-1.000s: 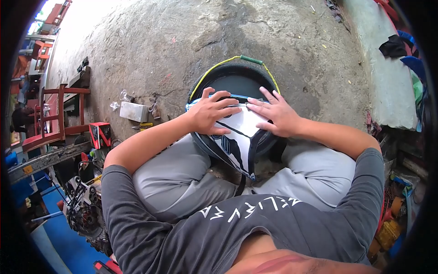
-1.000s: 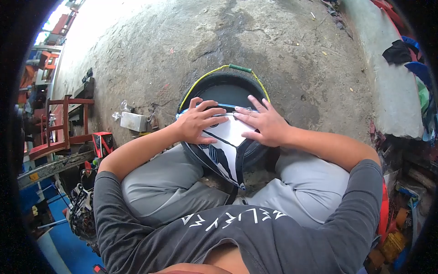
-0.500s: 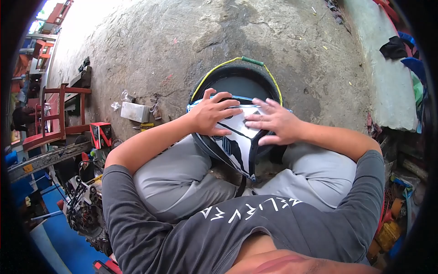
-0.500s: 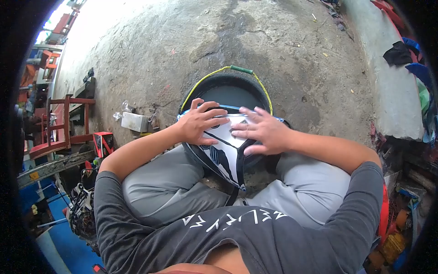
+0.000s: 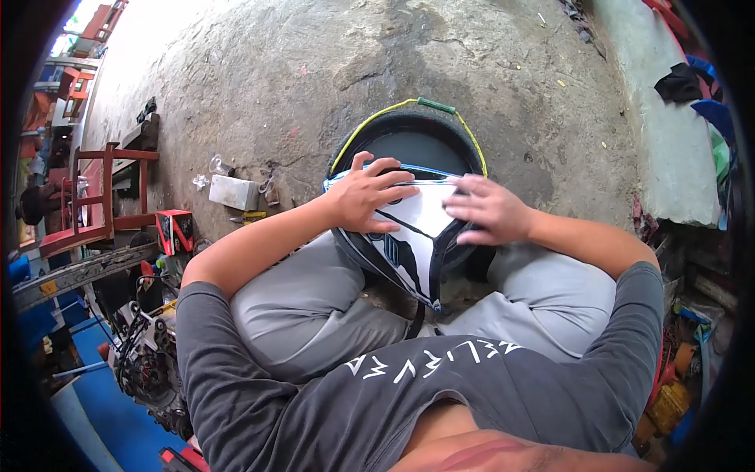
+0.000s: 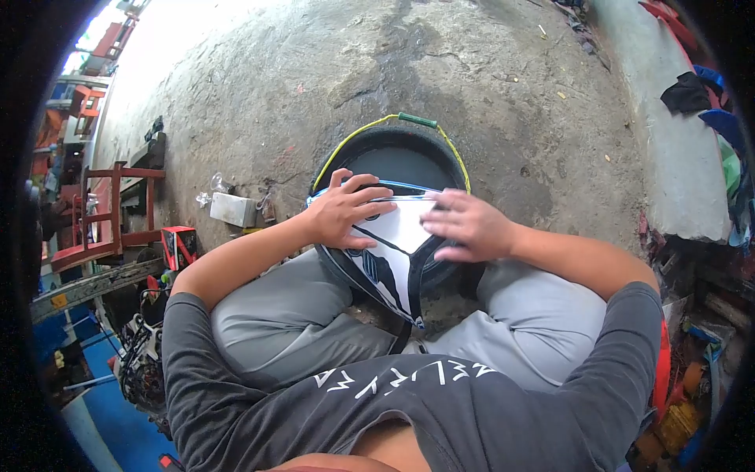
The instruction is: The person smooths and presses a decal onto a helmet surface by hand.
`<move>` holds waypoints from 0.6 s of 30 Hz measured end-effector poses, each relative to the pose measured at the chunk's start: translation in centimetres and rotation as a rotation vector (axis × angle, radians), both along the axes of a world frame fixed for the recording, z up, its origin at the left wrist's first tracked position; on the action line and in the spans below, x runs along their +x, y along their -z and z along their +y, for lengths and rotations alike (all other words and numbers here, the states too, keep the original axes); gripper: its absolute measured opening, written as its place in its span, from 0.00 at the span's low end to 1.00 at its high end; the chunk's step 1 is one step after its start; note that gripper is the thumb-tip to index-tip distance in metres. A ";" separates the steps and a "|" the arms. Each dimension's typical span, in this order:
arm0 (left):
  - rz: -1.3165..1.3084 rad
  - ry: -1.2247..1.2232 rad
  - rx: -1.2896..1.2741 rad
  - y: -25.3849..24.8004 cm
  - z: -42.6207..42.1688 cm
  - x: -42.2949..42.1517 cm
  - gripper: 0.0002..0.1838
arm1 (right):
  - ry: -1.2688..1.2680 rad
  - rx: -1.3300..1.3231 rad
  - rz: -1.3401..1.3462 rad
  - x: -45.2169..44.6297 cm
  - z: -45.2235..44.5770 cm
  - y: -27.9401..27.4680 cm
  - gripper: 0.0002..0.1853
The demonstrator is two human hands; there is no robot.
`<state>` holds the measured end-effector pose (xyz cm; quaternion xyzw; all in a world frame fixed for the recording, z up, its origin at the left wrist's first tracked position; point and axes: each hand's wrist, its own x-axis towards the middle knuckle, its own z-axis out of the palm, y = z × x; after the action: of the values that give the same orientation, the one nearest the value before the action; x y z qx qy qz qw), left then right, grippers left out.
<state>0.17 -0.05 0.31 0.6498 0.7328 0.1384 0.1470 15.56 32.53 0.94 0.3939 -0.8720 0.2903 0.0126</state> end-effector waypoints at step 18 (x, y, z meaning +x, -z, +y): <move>0.228 0.046 -0.136 -3.2 0.2 -0.1 0.41 | 0.483 -0.164 0.234 -3.9 3.2 -6.7 0.07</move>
<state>0.08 0.14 3.52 0.6665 0.7373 0.0100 0.1098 11.64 35.69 7.68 0.2032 -0.9069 0.3010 0.2137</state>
